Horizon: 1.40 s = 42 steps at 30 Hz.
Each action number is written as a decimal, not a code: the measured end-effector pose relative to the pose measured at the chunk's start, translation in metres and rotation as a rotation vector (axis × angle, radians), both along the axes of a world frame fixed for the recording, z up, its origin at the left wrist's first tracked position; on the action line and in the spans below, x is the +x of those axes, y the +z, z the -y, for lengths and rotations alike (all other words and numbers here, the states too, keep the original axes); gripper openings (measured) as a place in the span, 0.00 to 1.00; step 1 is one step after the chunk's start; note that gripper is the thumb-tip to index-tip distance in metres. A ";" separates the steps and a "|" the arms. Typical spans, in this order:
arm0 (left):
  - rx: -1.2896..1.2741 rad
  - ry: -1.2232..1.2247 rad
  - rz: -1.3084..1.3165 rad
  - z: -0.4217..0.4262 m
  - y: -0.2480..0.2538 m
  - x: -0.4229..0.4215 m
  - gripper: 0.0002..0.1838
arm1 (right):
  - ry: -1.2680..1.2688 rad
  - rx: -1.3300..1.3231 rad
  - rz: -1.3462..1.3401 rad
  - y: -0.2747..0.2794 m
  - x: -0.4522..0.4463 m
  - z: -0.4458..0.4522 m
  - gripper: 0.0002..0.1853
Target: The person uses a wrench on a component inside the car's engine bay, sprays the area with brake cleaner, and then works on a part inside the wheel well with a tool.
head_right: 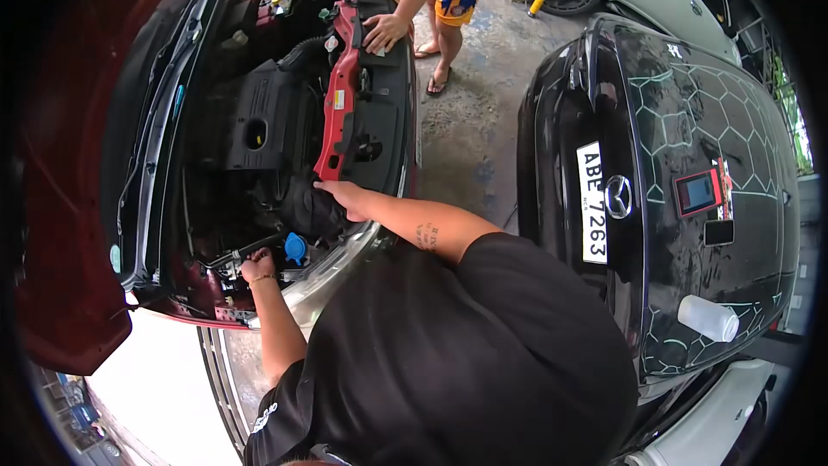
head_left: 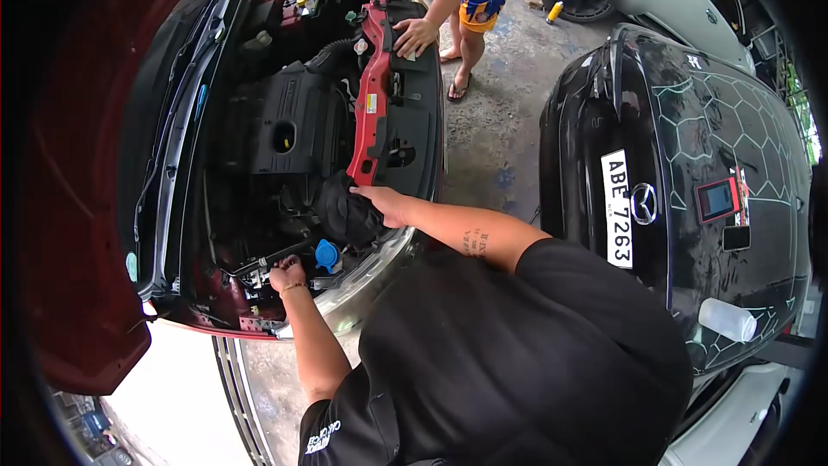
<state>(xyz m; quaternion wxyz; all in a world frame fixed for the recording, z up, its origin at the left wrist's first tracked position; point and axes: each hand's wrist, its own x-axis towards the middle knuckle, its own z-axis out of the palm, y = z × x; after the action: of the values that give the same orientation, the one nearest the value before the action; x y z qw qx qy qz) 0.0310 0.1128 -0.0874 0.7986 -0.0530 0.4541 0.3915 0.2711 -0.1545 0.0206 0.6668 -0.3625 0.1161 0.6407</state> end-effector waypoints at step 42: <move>1.217 -1.289 -0.956 0.474 0.130 -0.086 0.18 | 1.280 0.198 0.838 -0.002 -0.061 0.265 0.25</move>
<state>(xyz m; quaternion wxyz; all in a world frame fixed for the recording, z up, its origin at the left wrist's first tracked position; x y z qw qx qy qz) -0.0549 -0.3615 0.0426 0.4832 0.7824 0.3917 0.0305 0.2100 -0.4195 0.0182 0.1837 -0.5101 -0.4362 0.7182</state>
